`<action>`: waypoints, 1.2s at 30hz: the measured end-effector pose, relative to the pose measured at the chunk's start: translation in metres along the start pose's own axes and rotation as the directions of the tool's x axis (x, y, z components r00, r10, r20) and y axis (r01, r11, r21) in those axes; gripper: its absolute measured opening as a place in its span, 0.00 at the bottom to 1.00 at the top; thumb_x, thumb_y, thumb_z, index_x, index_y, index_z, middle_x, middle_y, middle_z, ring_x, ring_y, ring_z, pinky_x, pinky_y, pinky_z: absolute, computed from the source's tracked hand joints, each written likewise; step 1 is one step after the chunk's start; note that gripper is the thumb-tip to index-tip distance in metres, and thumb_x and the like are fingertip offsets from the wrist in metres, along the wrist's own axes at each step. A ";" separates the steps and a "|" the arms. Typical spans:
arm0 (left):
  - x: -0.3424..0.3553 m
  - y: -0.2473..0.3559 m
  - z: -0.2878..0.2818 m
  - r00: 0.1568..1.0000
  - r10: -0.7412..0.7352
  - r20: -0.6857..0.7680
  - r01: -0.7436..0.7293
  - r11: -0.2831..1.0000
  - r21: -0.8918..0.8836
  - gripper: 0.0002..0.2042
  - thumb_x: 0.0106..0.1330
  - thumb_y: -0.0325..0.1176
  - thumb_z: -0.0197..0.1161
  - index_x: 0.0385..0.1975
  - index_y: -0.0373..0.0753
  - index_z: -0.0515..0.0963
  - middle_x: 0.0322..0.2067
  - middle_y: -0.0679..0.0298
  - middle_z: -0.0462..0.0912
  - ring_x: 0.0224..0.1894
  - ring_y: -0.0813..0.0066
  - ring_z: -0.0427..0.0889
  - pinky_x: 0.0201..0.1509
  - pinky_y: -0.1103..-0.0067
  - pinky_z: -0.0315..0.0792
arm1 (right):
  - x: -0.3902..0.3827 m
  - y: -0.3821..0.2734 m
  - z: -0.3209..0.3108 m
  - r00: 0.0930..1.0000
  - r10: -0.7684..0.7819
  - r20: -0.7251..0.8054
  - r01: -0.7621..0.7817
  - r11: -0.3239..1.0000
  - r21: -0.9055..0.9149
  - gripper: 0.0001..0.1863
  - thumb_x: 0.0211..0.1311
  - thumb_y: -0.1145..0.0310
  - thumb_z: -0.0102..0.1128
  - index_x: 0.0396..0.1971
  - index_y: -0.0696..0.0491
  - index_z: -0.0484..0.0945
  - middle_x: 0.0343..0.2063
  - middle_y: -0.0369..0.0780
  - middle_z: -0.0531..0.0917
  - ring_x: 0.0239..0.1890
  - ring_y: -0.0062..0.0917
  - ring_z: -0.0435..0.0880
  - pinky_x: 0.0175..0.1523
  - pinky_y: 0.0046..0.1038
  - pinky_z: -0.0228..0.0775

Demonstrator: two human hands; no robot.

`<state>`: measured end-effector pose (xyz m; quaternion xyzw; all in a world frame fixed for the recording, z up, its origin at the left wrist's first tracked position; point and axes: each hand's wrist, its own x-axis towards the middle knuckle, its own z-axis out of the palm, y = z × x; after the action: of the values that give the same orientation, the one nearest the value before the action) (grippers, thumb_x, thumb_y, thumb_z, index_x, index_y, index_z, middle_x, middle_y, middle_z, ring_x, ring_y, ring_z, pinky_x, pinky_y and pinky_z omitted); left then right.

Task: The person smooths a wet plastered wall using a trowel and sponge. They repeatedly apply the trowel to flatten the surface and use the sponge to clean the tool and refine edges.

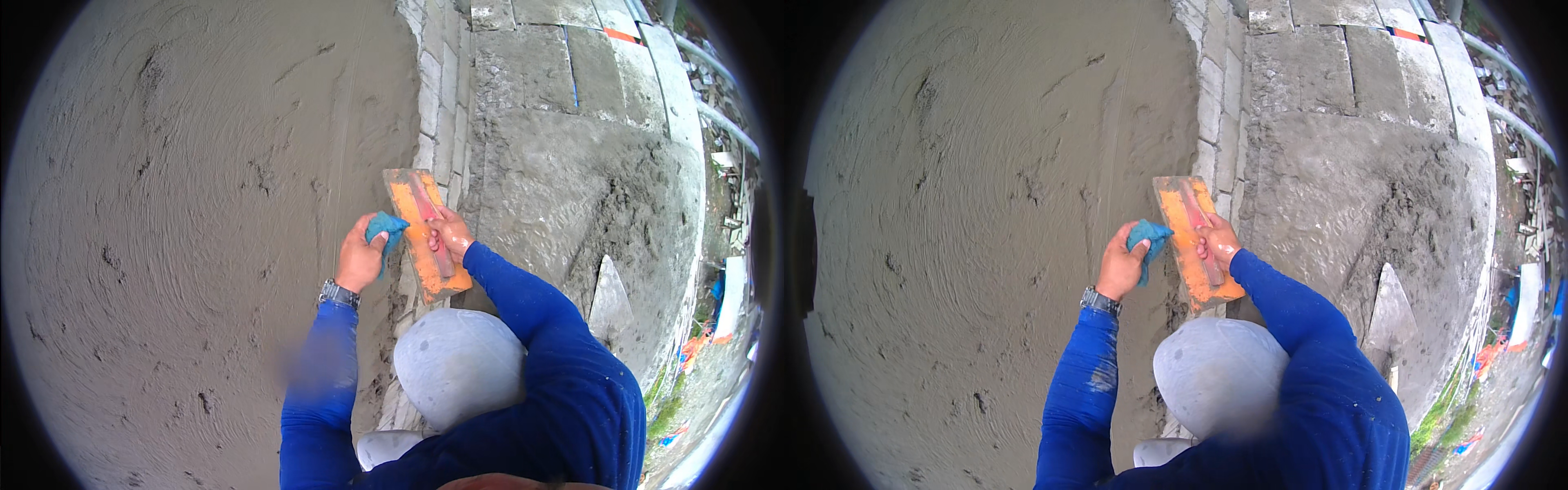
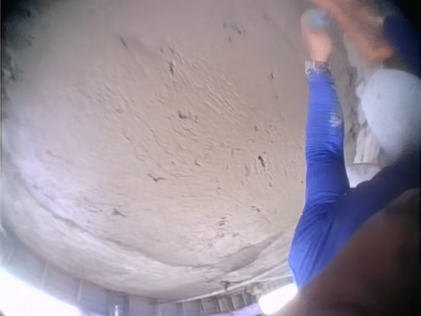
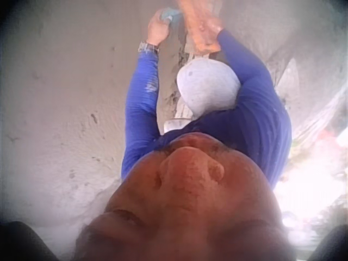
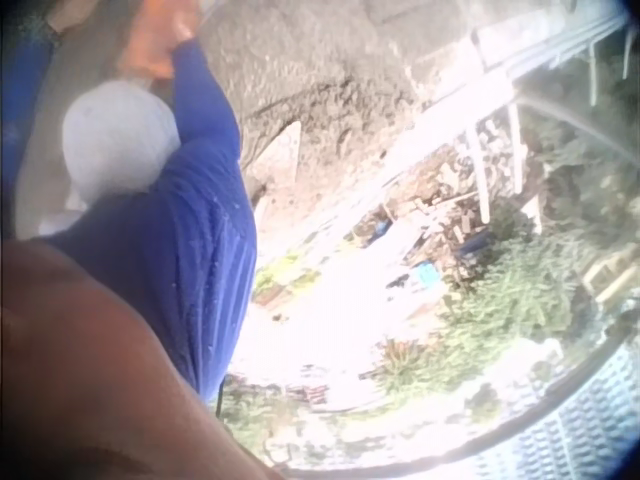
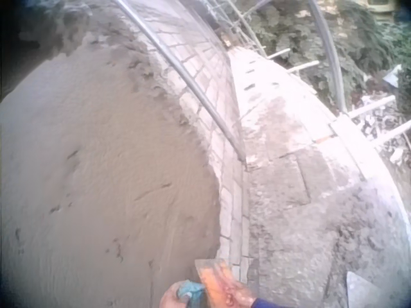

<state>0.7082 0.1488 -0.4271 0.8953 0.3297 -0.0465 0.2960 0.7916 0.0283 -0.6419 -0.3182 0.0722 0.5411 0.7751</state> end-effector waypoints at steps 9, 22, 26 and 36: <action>0.071 0.029 -0.013 0.992 0.083 -0.100 -0.103 0.969 -0.223 0.21 0.65 0.23 0.55 0.59 0.39 0.77 0.51 0.50 0.84 0.55 0.56 0.83 0.61 0.69 0.73 | 0.010 -0.002 -0.059 0.978 0.034 0.208 -0.120 0.902 0.415 0.23 0.76 0.61 0.52 0.65 0.53 0.71 0.57 0.43 0.82 0.54 0.33 0.85 0.59 0.39 0.78; 0.080 0.062 0.023 0.990 0.137 0.023 -0.135 0.987 -0.092 0.14 0.62 0.22 0.51 0.45 0.37 0.79 0.35 0.51 0.83 0.40 0.55 0.83 0.49 0.68 0.75 | 0.020 0.007 -0.081 0.987 0.136 0.090 -0.150 0.972 0.179 0.25 0.74 0.55 0.47 0.60 0.55 0.77 0.51 0.44 0.86 0.50 0.33 0.86 0.57 0.38 0.79; 0.079 0.062 0.031 0.966 0.199 0.163 -0.199 0.980 -0.015 0.13 0.63 0.22 0.53 0.47 0.37 0.78 0.35 0.53 0.83 0.38 0.59 0.82 0.48 0.69 0.75 | 0.030 0.017 -0.097 0.983 0.107 0.147 -0.143 0.954 0.263 0.26 0.73 0.54 0.47 0.60 0.56 0.77 0.50 0.45 0.86 0.49 0.34 0.87 0.57 0.39 0.79; 0.042 0.043 0.050 0.461 0.085 0.883 -0.132 0.991 -0.027 0.24 0.68 0.36 0.65 0.64 0.40 0.73 0.52 0.58 0.83 0.54 0.64 0.80 0.63 0.72 0.71 | 0.024 -0.011 -0.158 0.977 -0.085 0.197 0.000 0.919 0.395 0.26 0.73 0.57 0.46 0.59 0.60 0.77 0.48 0.46 0.86 0.48 0.35 0.87 0.56 0.37 0.80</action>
<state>0.7728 0.1181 -0.4581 0.7686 0.0714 -0.4897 0.4055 0.8476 -0.0456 -0.7725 -0.0989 0.0901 0.5291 0.8379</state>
